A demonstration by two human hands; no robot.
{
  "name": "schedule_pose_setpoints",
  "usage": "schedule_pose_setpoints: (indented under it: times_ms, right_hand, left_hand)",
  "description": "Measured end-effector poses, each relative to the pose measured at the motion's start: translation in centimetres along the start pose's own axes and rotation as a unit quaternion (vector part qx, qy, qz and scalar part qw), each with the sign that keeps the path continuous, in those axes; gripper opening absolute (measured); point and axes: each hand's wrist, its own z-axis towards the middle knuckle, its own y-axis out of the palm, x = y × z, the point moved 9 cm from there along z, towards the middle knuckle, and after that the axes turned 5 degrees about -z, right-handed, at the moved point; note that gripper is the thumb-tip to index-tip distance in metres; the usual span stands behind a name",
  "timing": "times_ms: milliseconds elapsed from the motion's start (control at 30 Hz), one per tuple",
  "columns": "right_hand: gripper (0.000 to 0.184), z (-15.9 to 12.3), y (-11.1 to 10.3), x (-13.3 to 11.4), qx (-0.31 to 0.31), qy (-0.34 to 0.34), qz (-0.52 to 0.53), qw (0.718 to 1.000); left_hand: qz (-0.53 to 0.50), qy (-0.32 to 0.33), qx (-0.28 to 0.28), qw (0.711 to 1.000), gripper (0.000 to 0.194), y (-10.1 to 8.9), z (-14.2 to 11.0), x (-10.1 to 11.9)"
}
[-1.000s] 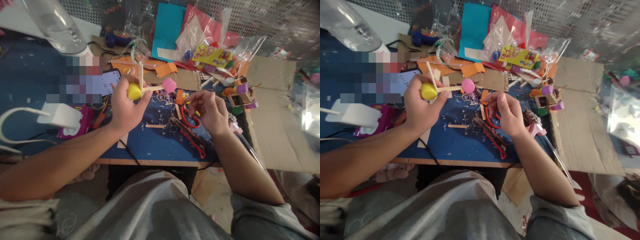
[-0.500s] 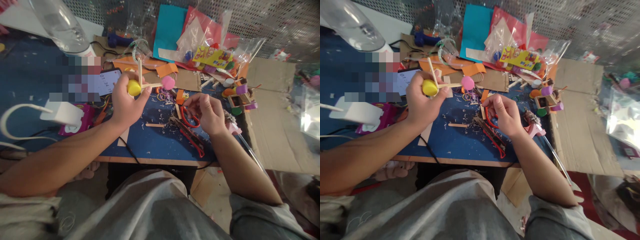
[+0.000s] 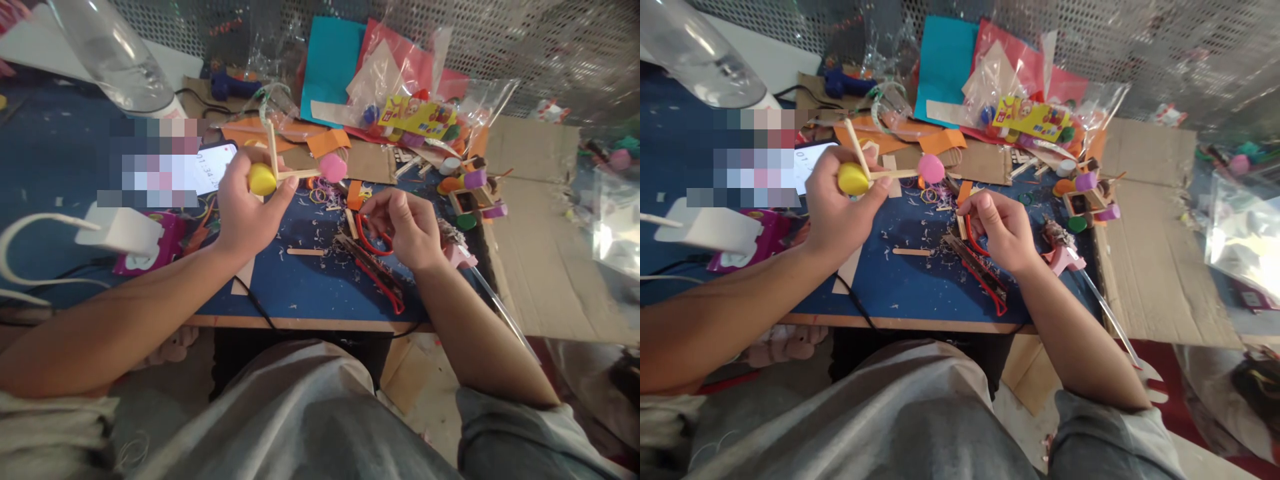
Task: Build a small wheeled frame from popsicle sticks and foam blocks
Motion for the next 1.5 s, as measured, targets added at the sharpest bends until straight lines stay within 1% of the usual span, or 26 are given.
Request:
schedule_pose_setpoints:
  times_ms: [67, 100, 167, 233, 300, 367, 467, 600, 733, 800, 867, 967, 1033, 1133, 1200, 1233, 1300, 1433, 1500]
  right_hand:
    - [0.064, 0.0, -0.1, 0.1, 0.009, -0.005, 0.007, 1.0]
    - [0.063, 0.0, -0.3, 0.2, 0.017, -0.008, 0.008, 1.0]
    - [0.061, -0.1, -0.7, 0.2, 0.043, -0.019, 0.007, 0.999]
    - [0.056, -0.1, -1.3, 0.1, 0.071, -0.031, 0.003, 0.997]
    - [0.052, -0.2, -1.5, -0.1, 0.077, -0.042, 0.001, 0.996]
    - [0.053, -0.3, -1.2, -0.2, 0.057, -0.049, -0.004, 0.997]
    - [0.062, -0.5, -0.5, -0.4, 0.013, -0.059, -0.021, 0.998]
    - [0.059, -0.8, 0.3, -0.8, -0.051, -0.08, -0.033, 0.995]
    - [0.049, -0.7, 0.7, -1.3, -0.089, -0.104, -0.083, 0.987]
    - [0.043, -0.6, 0.9, -1.7, -0.096, -0.122, -0.1, 0.983]
    - [0.042, -0.6, 1.0, -2.0, -0.096, -0.126, -0.094, 0.983]
    - [0.047, -0.5, 0.9, -1.9, -0.087, -0.101, -0.053, 0.99]
    - [0.047, -0.5, 0.8, -1.6, -0.081, -0.076, -0.022, 0.994]
    - [0.043, -0.5, 0.7, -1.2, -0.076, -0.032, 0.001, 0.997]
    - [0.039, -0.4, 0.7, -1.2, -0.077, -0.016, 0.001, 0.997]
    - [0.038, -0.3, 0.7, -1.2, -0.08, -0.013, 0.002, 0.997]
    - [0.037, -0.3, 1.0, -1.2, -0.089, -0.011, 0.006, 0.996]
    - [0.035, -0.3, 1.6, -1.1, -0.117, -0.013, 0.026, 0.993]
    - [0.033, -0.4, 1.8, -0.9, -0.128, -0.016, 0.036, 0.991]
  left_hand:
    - [-0.017, 0.02, 0.013, 1.0, 0.034, -0.1, -0.2, 1.4]
    - [-0.028, 0.027, 0.009, 0.999, 0.035, 0.0, -0.3, 2.2]
    - [-0.053, 0.03, -0.007, 0.998, 0.035, 0.4, -0.6, 3.5]
    - [-0.059, 0.018, -0.023, 0.998, 0.037, 0.8, -0.9, 4.4]
    - [-0.063, 0.01, -0.039, 0.997, 0.037, 1.1, -1.2, 5.0]
    - [-0.074, 0.009, -0.053, 0.996, 0.035, 1.2, -1.6, 5.4]
    - [-0.089, 0.019, -0.072, 0.993, 0.028, 1.3, -2.0, 6.1]
    - [-0.106, 0.035, -0.089, 0.99, 0.022, 1.4, -2.2, 7.1]
    - [-0.125, 0.019, -0.093, 0.988, 0.023, 1.6, -2.3, 7.3]
    - [-0.128, 0.016, -0.091, 0.987, 0.022, 1.6, -2.3, 7.3]
    - [-0.131, 0.013, -0.094, 0.987, 0.023, 1.7, -2.3, 7.3]
    - [-0.146, 0.008, -0.108, 0.983, 0.025, 2.2, -2.4, 7.1]
    - [-0.173, 0.002, -0.131, 0.976, 0.029, 2.7, -2.5, 7.1]
    - [-0.206, -0.045, -0.18, 0.961, 0.039, 3.6, -3.0, 6.5]
    - [-0.209, -0.076, -0.21, 0.952, 0.045, 4.0, -3.3, 6.2]
    - [-0.209, -0.082, -0.223, 0.948, 0.049, 4.2, -3.4, 6.1]
    - [-0.212, -0.079, -0.243, 0.943, 0.053, 4.3, -3.5, 6.2]
    - [-0.231, -0.036, -0.263, 0.936, 0.057, 4.4, -3.5, 7.2]
    - [-0.233, -0.035, -0.277, 0.932, 0.057, 4.6, -3.6, 7.4]
